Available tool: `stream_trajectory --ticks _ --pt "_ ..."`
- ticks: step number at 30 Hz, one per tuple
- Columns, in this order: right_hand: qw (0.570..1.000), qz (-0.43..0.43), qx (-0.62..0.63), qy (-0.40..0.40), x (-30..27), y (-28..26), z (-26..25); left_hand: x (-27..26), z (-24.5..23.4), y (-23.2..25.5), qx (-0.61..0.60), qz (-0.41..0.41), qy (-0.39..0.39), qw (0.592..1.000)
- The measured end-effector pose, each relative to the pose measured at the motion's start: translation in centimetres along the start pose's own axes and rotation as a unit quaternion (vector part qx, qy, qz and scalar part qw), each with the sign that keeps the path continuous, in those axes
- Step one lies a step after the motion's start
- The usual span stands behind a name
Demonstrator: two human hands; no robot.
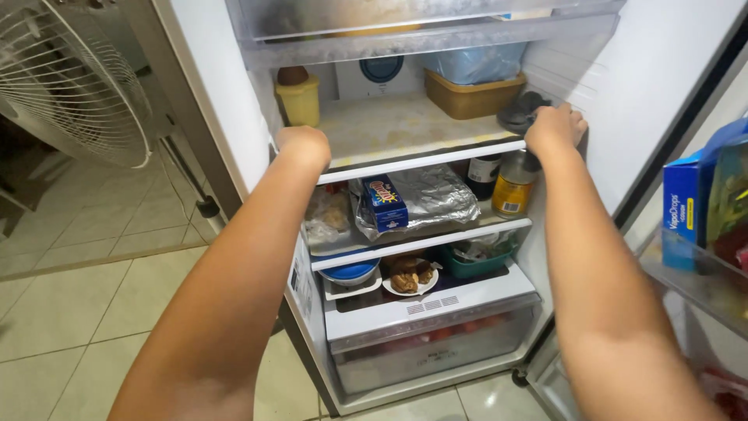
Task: Taking food containers out of the refrigerator and arranging/opening them on a dining table.
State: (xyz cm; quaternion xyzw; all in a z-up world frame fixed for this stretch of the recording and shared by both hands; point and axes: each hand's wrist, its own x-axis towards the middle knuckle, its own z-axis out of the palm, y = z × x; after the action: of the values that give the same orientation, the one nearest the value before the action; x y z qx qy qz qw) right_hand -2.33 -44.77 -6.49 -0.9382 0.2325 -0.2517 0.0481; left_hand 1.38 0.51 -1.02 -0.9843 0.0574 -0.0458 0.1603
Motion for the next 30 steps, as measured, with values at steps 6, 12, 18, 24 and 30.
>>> stream_trajectory --ticks 6,12,18,24,30 --pt "0.996 0.047 0.043 0.062 -9.9 2.2 -3.9 -3.0 -2.3 -0.3 -0.018 -0.002 -0.031 0.999" --pt "0.931 -0.037 0.349 0.101 -19.8 3.8 -0.1 -2.8 -4.5 3.8 -0.243 0.081 0.122 0.959" --pt "0.854 -0.025 0.517 0.047 -27.1 4.1 5.0 2.6 -4.9 13.1 -0.44 0.208 0.23 0.843" --pt "0.74 0.038 0.666 -0.086 -31.1 6.5 5.7 4.7 -5.8 17.4 -0.526 0.216 0.255 0.782" --pt "0.812 0.014 0.568 -0.133 -34.7 13.8 10.9 6.9 -10.2 21.6 -0.516 0.136 0.173 0.828"
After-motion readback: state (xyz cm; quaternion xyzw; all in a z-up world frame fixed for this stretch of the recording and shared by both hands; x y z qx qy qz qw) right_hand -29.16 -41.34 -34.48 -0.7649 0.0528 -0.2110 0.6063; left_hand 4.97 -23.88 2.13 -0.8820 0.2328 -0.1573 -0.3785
